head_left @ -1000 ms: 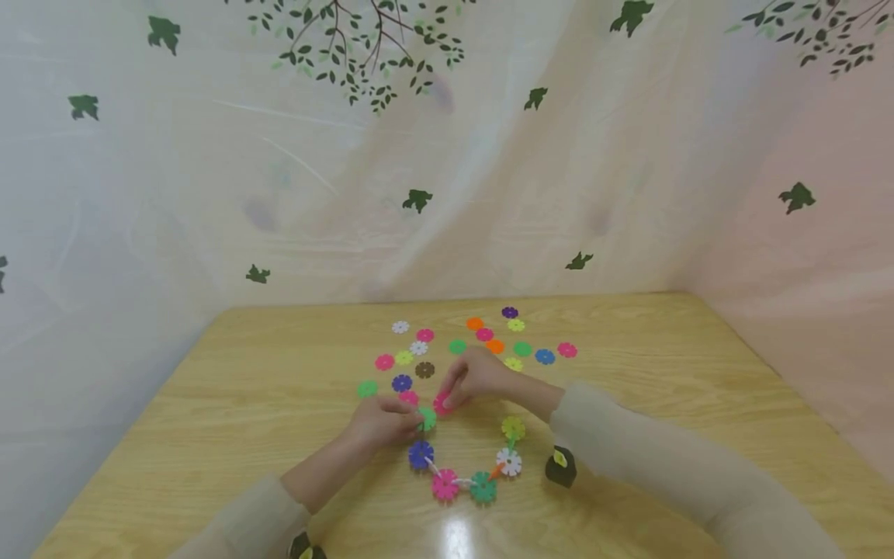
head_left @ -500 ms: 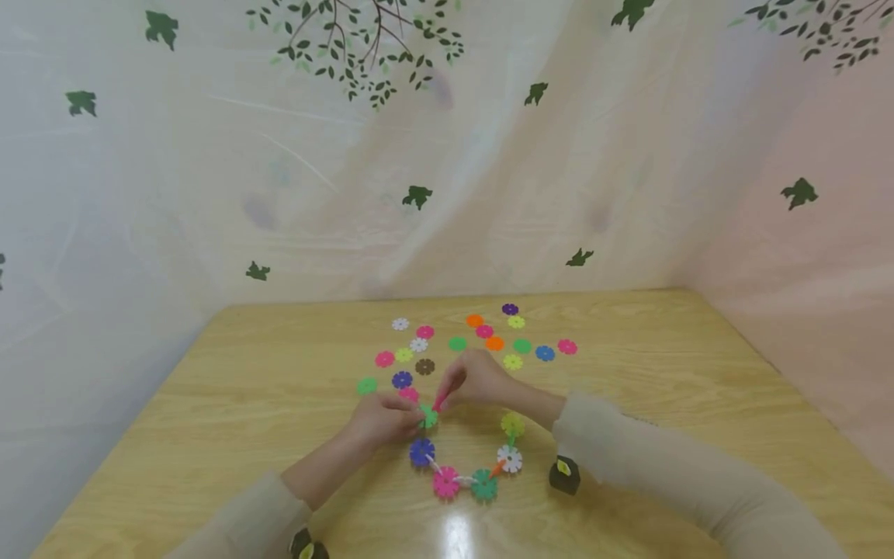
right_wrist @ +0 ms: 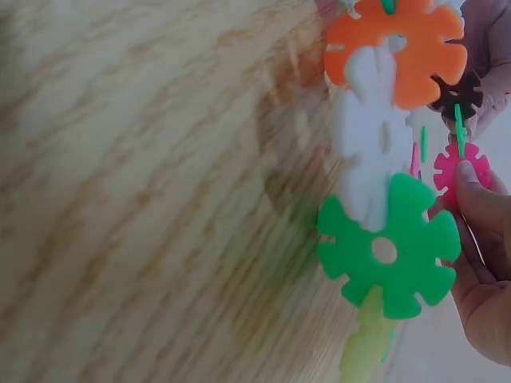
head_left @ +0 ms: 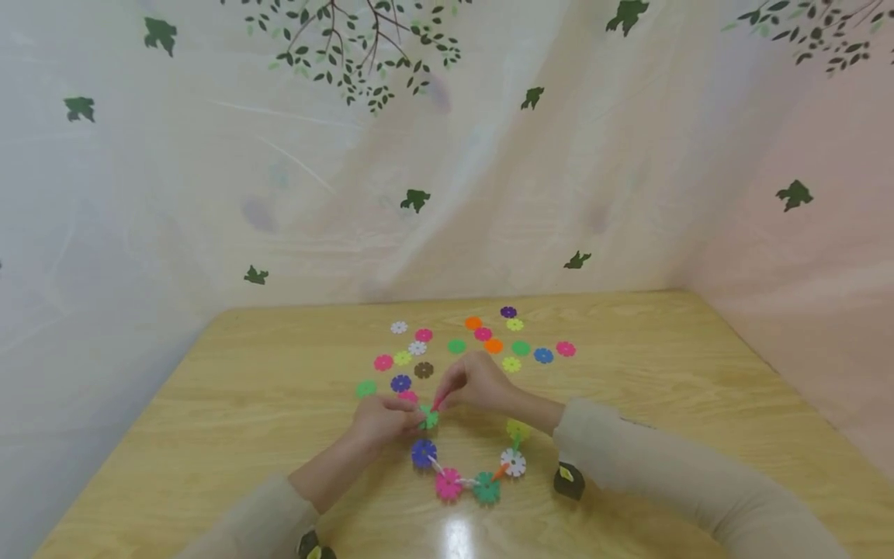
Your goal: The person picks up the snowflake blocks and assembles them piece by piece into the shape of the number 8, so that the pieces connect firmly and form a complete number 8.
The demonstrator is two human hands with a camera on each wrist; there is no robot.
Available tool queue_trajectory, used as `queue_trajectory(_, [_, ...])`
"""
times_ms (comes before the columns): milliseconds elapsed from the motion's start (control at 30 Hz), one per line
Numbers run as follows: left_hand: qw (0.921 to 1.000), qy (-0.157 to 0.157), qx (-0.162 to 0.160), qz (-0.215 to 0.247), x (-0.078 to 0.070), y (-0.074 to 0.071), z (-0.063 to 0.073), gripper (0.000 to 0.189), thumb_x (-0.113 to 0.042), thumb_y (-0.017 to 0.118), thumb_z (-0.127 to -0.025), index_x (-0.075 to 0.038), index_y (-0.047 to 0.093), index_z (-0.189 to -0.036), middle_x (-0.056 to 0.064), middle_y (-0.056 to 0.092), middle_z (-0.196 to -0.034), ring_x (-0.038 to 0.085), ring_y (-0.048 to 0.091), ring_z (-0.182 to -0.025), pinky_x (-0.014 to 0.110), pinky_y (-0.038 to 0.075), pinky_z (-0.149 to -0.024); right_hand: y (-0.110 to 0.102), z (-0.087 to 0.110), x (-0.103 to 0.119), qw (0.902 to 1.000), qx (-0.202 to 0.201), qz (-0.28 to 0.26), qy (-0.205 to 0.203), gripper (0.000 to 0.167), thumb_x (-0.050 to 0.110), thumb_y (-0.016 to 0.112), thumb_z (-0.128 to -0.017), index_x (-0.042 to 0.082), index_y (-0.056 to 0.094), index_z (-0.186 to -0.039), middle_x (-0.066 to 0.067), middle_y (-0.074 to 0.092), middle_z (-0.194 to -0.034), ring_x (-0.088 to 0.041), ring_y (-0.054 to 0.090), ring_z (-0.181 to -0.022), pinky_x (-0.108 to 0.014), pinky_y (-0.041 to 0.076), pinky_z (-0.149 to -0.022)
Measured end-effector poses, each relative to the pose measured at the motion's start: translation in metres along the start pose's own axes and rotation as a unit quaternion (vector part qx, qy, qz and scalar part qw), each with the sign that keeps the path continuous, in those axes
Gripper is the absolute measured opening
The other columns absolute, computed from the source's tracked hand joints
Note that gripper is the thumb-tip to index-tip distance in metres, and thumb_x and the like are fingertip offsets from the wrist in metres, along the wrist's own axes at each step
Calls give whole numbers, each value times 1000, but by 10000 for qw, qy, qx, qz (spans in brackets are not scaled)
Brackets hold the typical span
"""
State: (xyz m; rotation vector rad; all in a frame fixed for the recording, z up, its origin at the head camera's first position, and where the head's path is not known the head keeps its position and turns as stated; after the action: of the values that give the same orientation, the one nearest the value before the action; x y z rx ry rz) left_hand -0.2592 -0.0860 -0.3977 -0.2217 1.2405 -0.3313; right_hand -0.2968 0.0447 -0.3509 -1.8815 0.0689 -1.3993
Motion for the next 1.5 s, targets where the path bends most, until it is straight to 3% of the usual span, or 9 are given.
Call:
queue_trajectory(167, [9999,-25,99,85,3,2,2,25,-6,72,-81,5,69,-103,18,70,-101,17,67,-87,31,59,-84,3,1,-4,10000,87,41,1,10,1,78,-73,10,75,-78,-5,76,-79,-8,70,-73,-16,57,-69])
queue_trajectory(467, [9982,-177,565,100,9,12,1,25,-3,72,-80,4,70,-104,16,73,-98,14,69,-79,27,60,-75,12,1,0,9981,417,342,-308,9,4,77,-76,11,76,-81,-4,76,-81,-14,72,-78,-13,56,-71])
queue_trajectory(700, [9982,-199,563,6,15,15,-1,28,-4,72,-80,5,69,-107,17,72,-100,12,68,-74,26,60,-73,16,2,-4,9965,681,429,-237,15,6,78,-76,9,75,-90,-5,76,-89,-11,71,-82,-13,56,-73])
queue_trajectory(833, [9983,-104,577,-37,12,15,-2,28,-5,72,-81,4,69,-106,17,73,-99,12,68,-75,26,60,-73,3,-2,-14,9964,638,550,-67,20,4,75,-78,7,73,-98,-8,75,-97,-13,70,-86,-16,57,-75])
queue_trajectory(1000, [9981,33,597,-119,4,11,-3,25,-5,72,-81,4,70,-104,16,73,-95,12,67,-73,25,59,-70,-28,-5,-29,9942,356,1019,48,22,-1,71,-81,3,71,-102,-13,73,-102,-22,69,-93,-24,59,-79])
queue_trajectory(1133, [9981,-42,574,-235,3,8,-5,27,-6,72,-81,3,69,-106,16,72,-98,13,65,-75,24,58,-70,-53,-5,-42,9824,145,1840,301,24,-1,71,-80,2,70,-104,-14,72,-105,-28,66,-99,-35,58,-87])
queue_trajectory(1267, [9979,-56,612,-213,3,8,-8,27,-6,71,-82,3,68,-107,17,70,-103,14,66,-78,24,58,-71,-70,-4,-52,9574,108,2844,479,29,-7,68,-79,2,69,-106,-15,71,-109,-32,64,-106,-43,55,-95])
queue_trajectory(1367, [9978,-65,643,-171,5,9,-10,27,-5,70,-82,4,68,-107,18,70,-104,14,66,-78,24,59,-72,-75,-3,-59,9436,198,3277,421,27,-10,67,-78,0,71,-103,-16,72,-106,-31,66,-101,-43,56,-93])
queue_trajectory(1500, [9981,-153,580,-136,8,9,-12,27,-6,71,-82,4,68,-107,18,70,-104,13,66,-76,23,59,-71,-74,-3,-66,9415,333,3330,394,21,-5,70,-80,0,73,-99,-15,74,-101,-28,67,-93,-40,58,-88])
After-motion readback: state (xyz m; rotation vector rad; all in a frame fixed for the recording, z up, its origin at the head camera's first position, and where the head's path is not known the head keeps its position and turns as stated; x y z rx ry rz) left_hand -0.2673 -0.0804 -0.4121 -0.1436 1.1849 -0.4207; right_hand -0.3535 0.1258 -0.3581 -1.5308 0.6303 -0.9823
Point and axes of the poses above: each hand's wrist, its own z-axis away from the middle knuckle, its own y-axis out of the palm, x = y × z, the point moved 10 cm from there along -z, towards the middle knuckle
